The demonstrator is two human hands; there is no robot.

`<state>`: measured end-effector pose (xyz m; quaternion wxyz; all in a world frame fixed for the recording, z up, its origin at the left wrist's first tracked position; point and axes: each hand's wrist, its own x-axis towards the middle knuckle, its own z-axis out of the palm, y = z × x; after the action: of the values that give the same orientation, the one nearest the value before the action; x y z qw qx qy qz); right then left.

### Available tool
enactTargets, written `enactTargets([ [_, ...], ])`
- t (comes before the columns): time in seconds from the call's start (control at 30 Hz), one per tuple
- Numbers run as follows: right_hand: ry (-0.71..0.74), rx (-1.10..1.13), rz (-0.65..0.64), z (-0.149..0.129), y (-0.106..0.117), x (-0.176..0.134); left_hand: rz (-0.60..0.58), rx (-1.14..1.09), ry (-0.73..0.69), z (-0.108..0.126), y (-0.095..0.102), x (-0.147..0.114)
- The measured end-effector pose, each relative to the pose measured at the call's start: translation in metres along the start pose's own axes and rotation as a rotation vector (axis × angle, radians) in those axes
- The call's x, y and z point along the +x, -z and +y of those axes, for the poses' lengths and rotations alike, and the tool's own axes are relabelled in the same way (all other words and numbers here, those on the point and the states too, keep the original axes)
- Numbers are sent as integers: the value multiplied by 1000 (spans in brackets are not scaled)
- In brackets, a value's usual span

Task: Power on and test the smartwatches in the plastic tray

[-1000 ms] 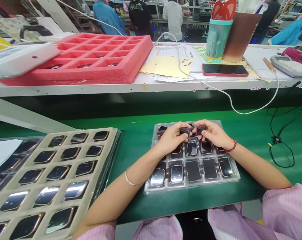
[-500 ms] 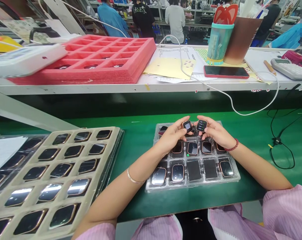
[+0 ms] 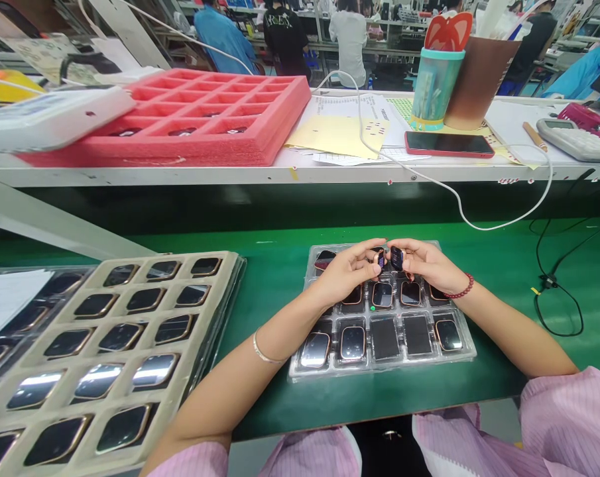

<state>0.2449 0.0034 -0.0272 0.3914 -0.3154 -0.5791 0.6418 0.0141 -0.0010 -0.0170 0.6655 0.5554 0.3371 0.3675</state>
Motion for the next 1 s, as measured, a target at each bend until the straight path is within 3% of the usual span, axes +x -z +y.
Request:
enactTargets([
  [1.0,10,-127,-56,-2,-3,-2,3,40,6,1,0,-1],
])
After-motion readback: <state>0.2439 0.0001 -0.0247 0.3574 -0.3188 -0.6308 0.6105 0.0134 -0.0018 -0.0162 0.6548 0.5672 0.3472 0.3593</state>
